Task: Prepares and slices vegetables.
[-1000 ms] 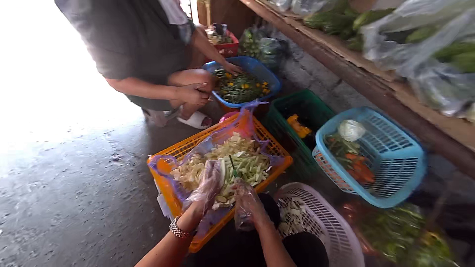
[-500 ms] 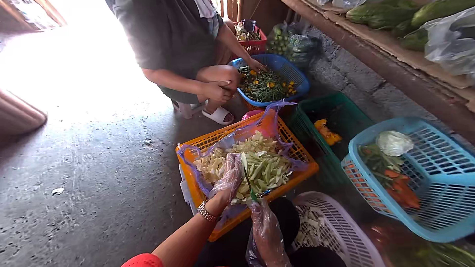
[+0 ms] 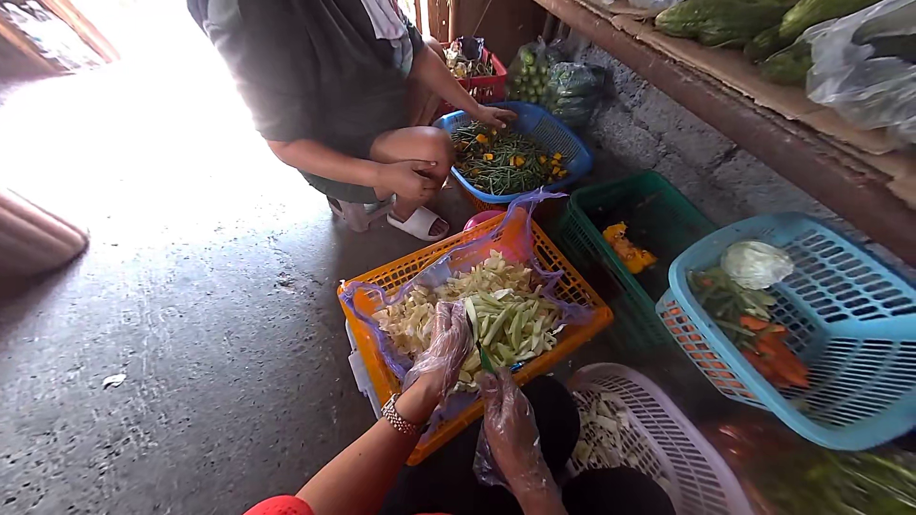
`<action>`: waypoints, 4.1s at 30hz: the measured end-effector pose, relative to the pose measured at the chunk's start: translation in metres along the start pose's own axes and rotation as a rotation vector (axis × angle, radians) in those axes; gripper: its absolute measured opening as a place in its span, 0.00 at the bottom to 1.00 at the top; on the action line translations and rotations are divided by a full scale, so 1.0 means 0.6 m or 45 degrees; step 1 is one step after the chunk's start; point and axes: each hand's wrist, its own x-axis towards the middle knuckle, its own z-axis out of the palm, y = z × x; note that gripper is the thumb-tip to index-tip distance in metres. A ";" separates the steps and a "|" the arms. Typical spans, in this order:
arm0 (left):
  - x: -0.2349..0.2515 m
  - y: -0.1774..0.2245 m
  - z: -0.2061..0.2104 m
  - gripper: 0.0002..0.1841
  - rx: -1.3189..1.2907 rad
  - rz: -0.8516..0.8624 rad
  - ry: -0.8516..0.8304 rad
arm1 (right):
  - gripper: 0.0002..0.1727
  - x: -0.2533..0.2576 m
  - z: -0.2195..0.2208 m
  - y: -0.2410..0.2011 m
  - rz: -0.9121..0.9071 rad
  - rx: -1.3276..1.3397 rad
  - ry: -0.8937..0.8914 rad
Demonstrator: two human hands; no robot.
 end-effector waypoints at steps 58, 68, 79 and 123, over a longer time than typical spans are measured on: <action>-0.003 0.027 -0.019 0.17 -1.203 -0.180 -0.403 | 0.31 -0.048 0.003 0.015 -0.239 0.169 0.130; -0.022 0.026 -0.006 0.16 -1.148 -0.215 -0.463 | 0.33 -0.020 0.007 0.010 -0.191 0.125 0.173; -0.004 -0.006 -0.009 0.20 -1.098 -0.062 -0.680 | 0.27 -0.009 0.002 0.016 -0.088 0.182 0.057; 0.009 -0.022 -0.016 0.27 -0.180 0.160 -0.645 | 0.26 0.020 -0.037 -0.004 0.243 0.054 -0.099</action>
